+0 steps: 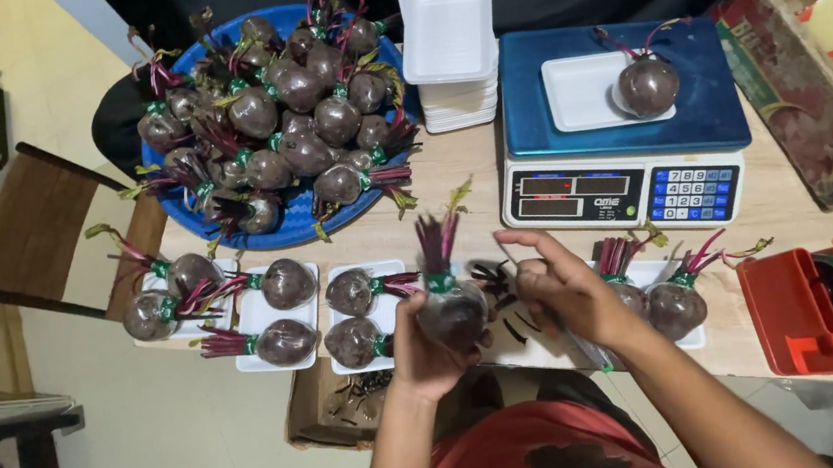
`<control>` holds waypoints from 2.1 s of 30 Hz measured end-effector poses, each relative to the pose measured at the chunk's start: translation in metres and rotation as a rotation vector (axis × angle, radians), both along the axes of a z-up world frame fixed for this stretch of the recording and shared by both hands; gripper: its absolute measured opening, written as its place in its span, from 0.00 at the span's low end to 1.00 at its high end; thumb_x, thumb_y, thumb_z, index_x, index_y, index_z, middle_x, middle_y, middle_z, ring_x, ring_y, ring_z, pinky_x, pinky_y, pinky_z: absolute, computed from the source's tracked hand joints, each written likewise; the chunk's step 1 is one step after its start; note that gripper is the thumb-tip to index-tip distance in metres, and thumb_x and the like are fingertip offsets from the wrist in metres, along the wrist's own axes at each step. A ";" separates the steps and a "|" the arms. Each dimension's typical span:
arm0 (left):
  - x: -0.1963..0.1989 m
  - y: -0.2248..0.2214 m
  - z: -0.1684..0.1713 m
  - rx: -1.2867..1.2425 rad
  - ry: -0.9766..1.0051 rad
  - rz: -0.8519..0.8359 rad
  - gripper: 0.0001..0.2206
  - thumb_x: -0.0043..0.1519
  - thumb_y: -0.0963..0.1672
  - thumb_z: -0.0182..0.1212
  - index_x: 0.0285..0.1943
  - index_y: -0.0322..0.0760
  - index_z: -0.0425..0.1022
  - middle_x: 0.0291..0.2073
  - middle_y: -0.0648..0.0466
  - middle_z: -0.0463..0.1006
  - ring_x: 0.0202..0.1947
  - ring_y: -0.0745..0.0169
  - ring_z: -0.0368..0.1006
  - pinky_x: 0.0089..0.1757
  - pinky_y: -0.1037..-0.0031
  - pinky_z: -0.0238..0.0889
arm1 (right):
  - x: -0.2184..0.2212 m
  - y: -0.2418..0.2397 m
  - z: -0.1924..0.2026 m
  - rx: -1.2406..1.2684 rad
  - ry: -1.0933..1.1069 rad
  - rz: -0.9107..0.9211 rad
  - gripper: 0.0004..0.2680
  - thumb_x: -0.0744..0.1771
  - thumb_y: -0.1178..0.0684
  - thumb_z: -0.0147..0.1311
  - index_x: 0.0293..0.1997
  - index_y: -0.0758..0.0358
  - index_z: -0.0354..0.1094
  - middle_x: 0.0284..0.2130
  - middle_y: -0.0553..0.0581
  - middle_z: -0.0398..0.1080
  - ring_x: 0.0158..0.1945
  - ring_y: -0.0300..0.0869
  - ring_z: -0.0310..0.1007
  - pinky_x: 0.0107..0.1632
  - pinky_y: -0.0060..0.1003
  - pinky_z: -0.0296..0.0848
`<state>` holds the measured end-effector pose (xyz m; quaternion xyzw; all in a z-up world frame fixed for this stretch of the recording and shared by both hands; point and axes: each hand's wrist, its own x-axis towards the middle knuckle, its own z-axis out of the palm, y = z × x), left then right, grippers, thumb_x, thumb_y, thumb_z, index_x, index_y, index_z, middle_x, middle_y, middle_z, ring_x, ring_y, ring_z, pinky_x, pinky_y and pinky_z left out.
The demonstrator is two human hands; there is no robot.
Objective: The person picks up bagged beets from a large pile in a bowl, weighs them individually on a digital scale, and places them onto white plastic trays.
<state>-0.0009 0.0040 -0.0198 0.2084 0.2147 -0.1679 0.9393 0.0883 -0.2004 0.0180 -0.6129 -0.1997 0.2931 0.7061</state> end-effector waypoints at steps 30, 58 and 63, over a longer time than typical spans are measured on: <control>0.019 -0.014 -0.007 0.081 0.076 0.275 0.20 0.62 0.58 0.56 0.57 0.53 0.71 0.57 0.31 0.76 0.54 0.32 0.76 0.51 0.55 0.71 | 0.050 -0.076 -0.017 0.431 0.744 -0.615 0.13 0.70 0.45 0.50 0.54 0.63 0.68 0.30 0.56 0.77 0.21 0.40 0.73 0.23 0.37 0.72; 0.314 -0.155 0.059 1.787 -0.250 0.033 0.38 0.51 0.55 0.75 0.65 0.33 0.66 0.54 0.35 0.65 0.52 0.27 0.74 0.52 0.48 0.66 | 0.281 -0.350 -0.242 -1.362 -0.113 -0.443 0.32 0.62 0.59 0.56 0.77 0.61 0.46 0.49 0.81 0.73 0.54 0.65 0.77 0.49 0.59 0.79; 0.317 -0.162 0.043 1.866 -0.270 0.080 0.38 0.53 0.57 0.74 0.65 0.32 0.66 0.47 0.35 0.65 0.51 0.25 0.71 0.52 0.46 0.61 | 0.288 -0.294 -0.117 -1.493 -0.326 -0.375 0.29 0.64 0.44 0.61 0.74 0.60 0.56 0.55 0.78 0.67 0.62 0.71 0.69 0.53 0.65 0.75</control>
